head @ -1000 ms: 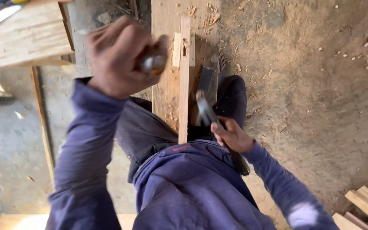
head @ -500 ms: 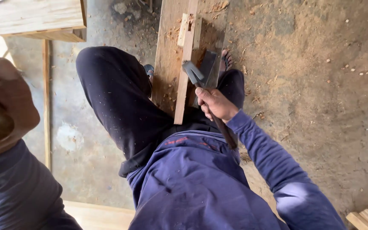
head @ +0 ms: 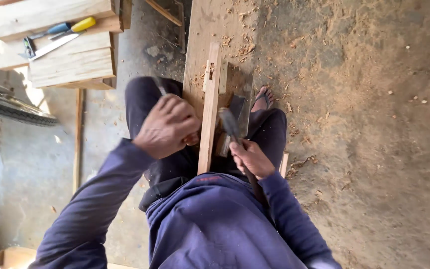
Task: The person sits on the floor with a wooden frame piece across their lap and cuts a rectangular mortise, holding a chisel in the layout lines and striking it with a hammer. They repeatedly reposition the chisel, deepen the recess, and finally knock a small waste block out of the cut.
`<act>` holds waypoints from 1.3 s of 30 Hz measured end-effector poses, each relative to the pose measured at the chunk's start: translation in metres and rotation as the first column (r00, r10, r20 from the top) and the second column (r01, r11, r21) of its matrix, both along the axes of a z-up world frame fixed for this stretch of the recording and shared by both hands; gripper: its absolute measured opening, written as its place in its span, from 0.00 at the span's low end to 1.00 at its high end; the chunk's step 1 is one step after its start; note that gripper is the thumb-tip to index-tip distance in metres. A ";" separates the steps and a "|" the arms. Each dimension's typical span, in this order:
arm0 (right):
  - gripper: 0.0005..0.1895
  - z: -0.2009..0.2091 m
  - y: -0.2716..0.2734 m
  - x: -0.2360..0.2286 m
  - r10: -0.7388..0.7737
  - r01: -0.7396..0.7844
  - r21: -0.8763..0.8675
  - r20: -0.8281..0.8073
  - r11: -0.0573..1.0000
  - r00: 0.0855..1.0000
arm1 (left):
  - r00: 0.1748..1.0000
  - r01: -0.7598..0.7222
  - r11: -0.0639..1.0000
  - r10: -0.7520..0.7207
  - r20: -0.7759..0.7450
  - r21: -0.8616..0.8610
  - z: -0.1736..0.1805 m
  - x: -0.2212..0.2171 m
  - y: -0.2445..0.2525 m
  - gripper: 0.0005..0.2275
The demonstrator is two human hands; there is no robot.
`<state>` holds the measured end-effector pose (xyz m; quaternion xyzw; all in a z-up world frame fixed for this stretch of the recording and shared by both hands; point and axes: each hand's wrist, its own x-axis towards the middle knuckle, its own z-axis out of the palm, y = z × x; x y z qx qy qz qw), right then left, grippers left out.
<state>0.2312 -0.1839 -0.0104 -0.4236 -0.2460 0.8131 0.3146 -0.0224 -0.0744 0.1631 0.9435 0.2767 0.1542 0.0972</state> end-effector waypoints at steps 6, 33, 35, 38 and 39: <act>0.14 -0.012 -0.017 0.050 -0.370 0.368 0.044 0.131 0.929 0.920 | 0.947 -0.045 0.993 0.078 -0.312 0.112 -0.123 -0.032 0.007 0.12; 0.18 -0.068 -0.039 0.059 -0.472 0.562 -0.278 0.329 0.779 0.818 | 0.928 -0.324 0.939 0.291 -0.233 -0.118 -0.152 0.053 0.096 0.43; 0.18 -0.067 -0.047 0.056 -0.502 0.580 -0.275 0.305 0.767 0.809 | 0.926 -0.337 0.935 0.307 -0.221 -0.109 -0.164 0.047 0.078 0.40; 0.18 -0.065 -0.045 0.061 -0.548 0.602 -0.258 0.254 0.756 0.797 | 0.918 -0.365 0.928 0.344 -0.198 -0.080 -0.166 0.044 0.064 0.37; 0.18 -0.065 -0.046 0.062 -0.556 0.602 -0.274 0.232 0.750 0.798 | 0.910 -0.382 0.920 0.359 -0.208 -0.082 -0.165 0.042 0.056 0.36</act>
